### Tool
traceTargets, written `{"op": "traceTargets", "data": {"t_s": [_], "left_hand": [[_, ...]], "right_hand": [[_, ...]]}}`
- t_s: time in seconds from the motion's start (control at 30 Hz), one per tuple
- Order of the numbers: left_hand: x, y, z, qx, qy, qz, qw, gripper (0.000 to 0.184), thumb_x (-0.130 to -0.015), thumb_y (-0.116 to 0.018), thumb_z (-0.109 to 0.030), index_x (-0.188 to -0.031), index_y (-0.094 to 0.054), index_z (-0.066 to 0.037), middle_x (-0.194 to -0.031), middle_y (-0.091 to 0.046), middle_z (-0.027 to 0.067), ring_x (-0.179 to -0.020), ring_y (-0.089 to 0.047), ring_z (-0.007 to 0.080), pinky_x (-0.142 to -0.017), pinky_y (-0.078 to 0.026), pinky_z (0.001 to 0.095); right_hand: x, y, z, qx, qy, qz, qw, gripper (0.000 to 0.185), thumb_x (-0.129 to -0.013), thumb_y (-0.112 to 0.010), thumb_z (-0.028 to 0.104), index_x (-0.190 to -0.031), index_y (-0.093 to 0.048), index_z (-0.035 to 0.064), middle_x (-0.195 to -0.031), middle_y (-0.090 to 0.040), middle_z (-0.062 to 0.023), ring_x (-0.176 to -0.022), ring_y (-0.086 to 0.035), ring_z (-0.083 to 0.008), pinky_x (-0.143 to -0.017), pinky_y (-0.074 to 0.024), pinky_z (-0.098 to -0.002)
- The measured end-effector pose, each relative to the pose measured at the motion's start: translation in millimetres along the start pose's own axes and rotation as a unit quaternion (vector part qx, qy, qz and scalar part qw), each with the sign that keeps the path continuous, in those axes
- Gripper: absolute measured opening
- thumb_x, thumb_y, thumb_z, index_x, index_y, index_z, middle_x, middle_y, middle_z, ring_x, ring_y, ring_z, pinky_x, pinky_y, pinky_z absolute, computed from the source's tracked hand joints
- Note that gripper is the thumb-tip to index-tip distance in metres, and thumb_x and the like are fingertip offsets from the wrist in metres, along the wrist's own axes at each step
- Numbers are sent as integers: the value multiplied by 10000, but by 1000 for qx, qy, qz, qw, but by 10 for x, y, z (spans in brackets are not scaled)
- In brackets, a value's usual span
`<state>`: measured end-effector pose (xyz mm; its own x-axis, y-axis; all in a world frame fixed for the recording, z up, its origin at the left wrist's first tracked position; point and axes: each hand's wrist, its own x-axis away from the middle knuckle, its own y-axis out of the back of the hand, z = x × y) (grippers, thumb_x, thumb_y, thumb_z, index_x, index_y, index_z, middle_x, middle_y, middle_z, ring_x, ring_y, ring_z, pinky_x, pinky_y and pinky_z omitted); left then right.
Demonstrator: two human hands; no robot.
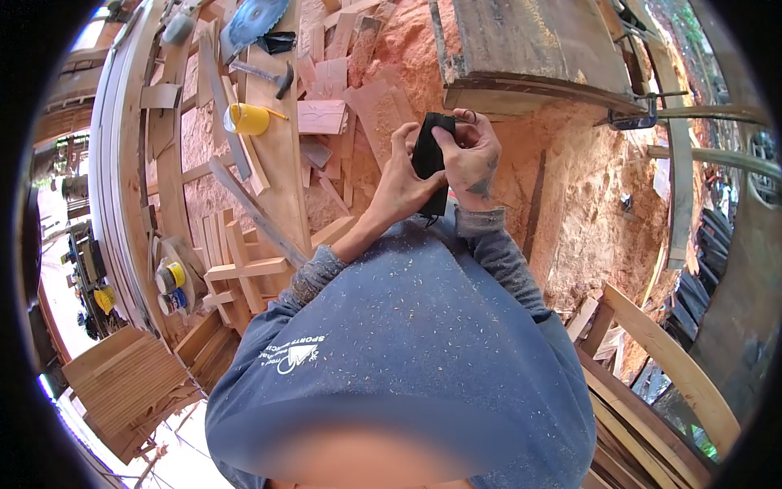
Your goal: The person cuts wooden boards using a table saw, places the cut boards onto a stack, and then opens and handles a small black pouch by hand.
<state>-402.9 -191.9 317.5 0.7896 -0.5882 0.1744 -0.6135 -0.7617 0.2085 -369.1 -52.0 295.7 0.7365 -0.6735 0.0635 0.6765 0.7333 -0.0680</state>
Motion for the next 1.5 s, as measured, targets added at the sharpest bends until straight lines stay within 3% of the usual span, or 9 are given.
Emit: {"op": "traceTargets", "data": {"t_s": [0.03,0.13,0.23,0.33,0.57,0.77,1.07,1.27,1.5], "left_hand": [[-16,-18,-12,-2,-49,-11,999,948,-820,-819,-181,-1500,-176,-33,-1127,-650,297,-990,-714,416,-868,-569,451],[-50,-94,11,-22,-126,-44,991,939,-825,-792,-156,-1504,-154,-45,-1113,-647,300,-997,-705,435,-880,-559,472],[-52,-76,-3,-39,-83,-17,996,927,-854,-794,-186,-1505,-148,-55,-1224,-618,263,-1094,-684,399,-958,-537,452],[-81,-48,34,30,-16,15,999,888,-845,-755,-132,-1510,-169,-68,-1062,-659,315,-1052,-692,459,-912,-542,490],[-88,158,112,158,30,52,986,590,-928,-606,132,-1457,-394,-18,-1125,-722,223,-1020,-747,226,-885,-577,320],[-67,339,102,252,57,100,961,640,-926,-721,55,-1485,-417,-11,-1189,-728,187,-1050,-726,202,-906,-586,309],[-46,436,200,343,102,96,929,473,-1018,-667,-63,-1445,-487,33,-1147,-741,174,-1027,-718,175,-881,-590,293],[-17,346,122,149,35,-12,988,313,-998,-652,4,-1302,-607,63,-1093,-759,157,-1004,-723,154,-859,-591,281],[-36,357,148,104,31,-74,991,378,-884,-764,22,-1246,-657,39,-1044,-761,139,-954,-725,159,-855,-590,285]], "right_hand": [[-1,-27,-10,0,23,-18,1000,381,-879,-766,-60,-1223,-616,2,-962,-762,-112,-841,-729,-137,-724,-588,-250],[26,-90,62,-25,37,-30,999,384,-858,-802,-37,-1192,-618,10,-927,-743,-90,-801,-714,-121,-702,-580,-238],[48,-84,118,68,50,-35,996,410,-855,-815,-16,-1206,-604,0,-925,-725,-72,-786,-702,-114,-682,-576,-242],[38,-78,97,87,68,-32,993,444,-851,-828,2,-1226,-591,0,-938,-714,-66,-790,-699,-113,-672,-575,-250],[-20,22,34,-49,-60,58,995,555,-849,-837,45,-1331,-564,10,-1054,-704,-74,-929,-704,-136,-768,-592,-276],[-21,132,162,-109,-133,183,968,615,-856,-821,-2,-1397,-529,5,-1120,-698,-81,-1021,-693,-160,-827,-597,-298],[-80,219,191,-137,-139,257,947,682,-844,-781,-66,-1452,-476,-25,-1236,-648,-137,-1091,-669,-184,-875,-600,-328],[22,22,309,49,-66,192,978,635,-852,-753,-62,-1431,-498,-2,-1185,-672,-117,-1055,-688,-183,-930,-574,-318],[59,-30,225,-22,-59,176,982,656,-829,-754,-83,-1429,-504,4,-1122,-699,-111,-1017,-708,-177,-923,-575,-313]]}}
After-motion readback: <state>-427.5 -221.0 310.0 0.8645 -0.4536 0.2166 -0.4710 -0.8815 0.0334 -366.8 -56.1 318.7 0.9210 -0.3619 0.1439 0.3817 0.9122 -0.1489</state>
